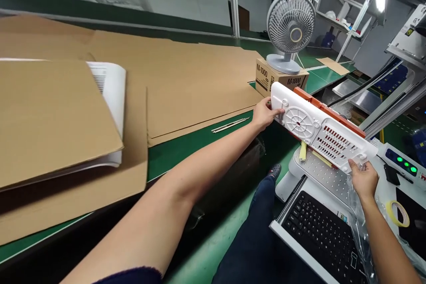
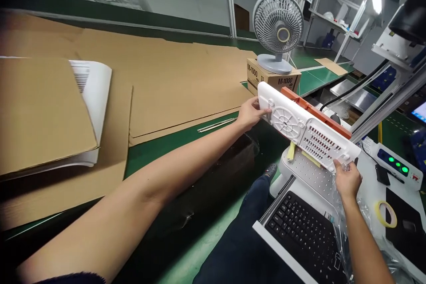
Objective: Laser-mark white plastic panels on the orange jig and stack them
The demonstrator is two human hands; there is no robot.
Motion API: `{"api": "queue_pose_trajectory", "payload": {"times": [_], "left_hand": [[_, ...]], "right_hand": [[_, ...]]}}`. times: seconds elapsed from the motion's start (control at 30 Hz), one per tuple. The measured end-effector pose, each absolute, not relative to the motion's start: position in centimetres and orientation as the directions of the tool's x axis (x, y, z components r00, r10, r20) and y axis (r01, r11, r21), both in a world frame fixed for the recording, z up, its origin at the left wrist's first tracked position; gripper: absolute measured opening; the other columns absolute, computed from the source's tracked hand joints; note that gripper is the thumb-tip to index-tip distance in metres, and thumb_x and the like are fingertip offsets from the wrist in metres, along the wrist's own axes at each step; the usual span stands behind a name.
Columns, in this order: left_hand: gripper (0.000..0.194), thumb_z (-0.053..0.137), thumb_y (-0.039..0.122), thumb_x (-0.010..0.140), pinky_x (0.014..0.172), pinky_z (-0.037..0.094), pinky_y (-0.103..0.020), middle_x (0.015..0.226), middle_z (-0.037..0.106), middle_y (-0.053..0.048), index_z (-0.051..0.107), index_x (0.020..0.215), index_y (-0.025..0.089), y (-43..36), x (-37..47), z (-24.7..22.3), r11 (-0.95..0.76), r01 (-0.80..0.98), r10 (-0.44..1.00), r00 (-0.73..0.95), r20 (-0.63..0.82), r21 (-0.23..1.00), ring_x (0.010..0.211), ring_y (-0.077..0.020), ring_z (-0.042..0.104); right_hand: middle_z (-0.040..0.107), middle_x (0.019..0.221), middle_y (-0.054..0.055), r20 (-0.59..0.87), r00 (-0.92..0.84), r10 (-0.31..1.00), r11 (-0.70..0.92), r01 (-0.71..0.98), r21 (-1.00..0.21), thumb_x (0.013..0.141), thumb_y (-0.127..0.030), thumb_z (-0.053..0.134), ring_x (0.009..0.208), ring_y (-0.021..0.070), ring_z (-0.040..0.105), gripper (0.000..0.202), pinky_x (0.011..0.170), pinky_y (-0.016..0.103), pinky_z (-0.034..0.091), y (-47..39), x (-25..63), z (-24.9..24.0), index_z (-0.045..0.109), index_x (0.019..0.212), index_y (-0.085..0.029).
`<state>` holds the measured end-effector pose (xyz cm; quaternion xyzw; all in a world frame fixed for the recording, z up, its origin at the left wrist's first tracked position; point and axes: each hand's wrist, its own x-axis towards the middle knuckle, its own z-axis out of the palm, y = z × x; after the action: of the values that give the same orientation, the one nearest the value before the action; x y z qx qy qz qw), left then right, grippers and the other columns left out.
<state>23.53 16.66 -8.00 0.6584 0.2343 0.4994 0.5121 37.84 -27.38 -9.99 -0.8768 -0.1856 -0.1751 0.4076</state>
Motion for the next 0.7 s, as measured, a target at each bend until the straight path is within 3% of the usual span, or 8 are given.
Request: {"api": "queue_pose_trajectory", "payload": {"times": [0.17,0.47,0.6,0.7], "left_hand": [[0.07,0.103,0.034,0.061,0.1,0.058,-0.049,0.101,0.082,-0.011,0.079,0.124,0.017,17.3,24.5,-8.1,-0.416,-0.15,0.787,0.435,0.438,0.897,0.096,-0.0324,0.073],[0.062,0.102,0.029,0.065,0.099,0.056,-0.049,0.103,0.08,-0.011,0.078,0.12,0.014,17.4,26.5,-7.2,-0.449,-0.043,0.79,0.448,0.419,0.892,0.095,-0.033,0.073],[0.069,0.102,0.039,0.067,0.1,0.056,-0.047,0.112,0.08,-0.013,0.076,0.126,0.015,18.2,26.2,-7.6,-0.516,0.053,0.777,0.449,0.441,0.855,0.102,-0.0345,0.073],[0.067,0.103,0.046,0.066,0.102,0.055,-0.048,0.109,0.08,-0.013,0.076,0.12,0.015,19.2,26.0,-7.9,-0.564,0.114,0.75,0.484,0.45,0.818,0.101,-0.0355,0.072]], "right_hand": [[0.079,0.085,0.015,0.451,0.884,0.124,-0.59,0.431,-0.683,0.076,-0.085,0.073,0.082,0.0376,0.072,0.07,0.085,0.047,0.052,-27.4,38.7,-10.6,0.079,0.096,-0.019],[0.073,0.073,0.012,0.442,0.891,0.102,-0.552,0.42,-0.72,0.075,-0.076,0.079,0.075,0.0333,0.07,0.061,0.086,0.049,0.055,-26.5,41.1,-10.9,0.079,0.09,-0.016],[0.073,0.073,0.01,0.42,0.901,0.107,-0.548,0.406,-0.732,0.07,-0.075,0.082,0.076,0.0338,0.071,0.063,0.087,0.05,0.055,-26.5,42.0,-11.0,0.079,0.094,-0.017],[0.073,0.074,0.011,0.387,0.914,0.12,-0.602,0.377,-0.704,0.069,-0.077,0.082,0.076,0.0342,0.07,0.064,0.087,0.052,0.054,-26.6,42.4,-11.1,0.078,0.094,-0.018]]}}
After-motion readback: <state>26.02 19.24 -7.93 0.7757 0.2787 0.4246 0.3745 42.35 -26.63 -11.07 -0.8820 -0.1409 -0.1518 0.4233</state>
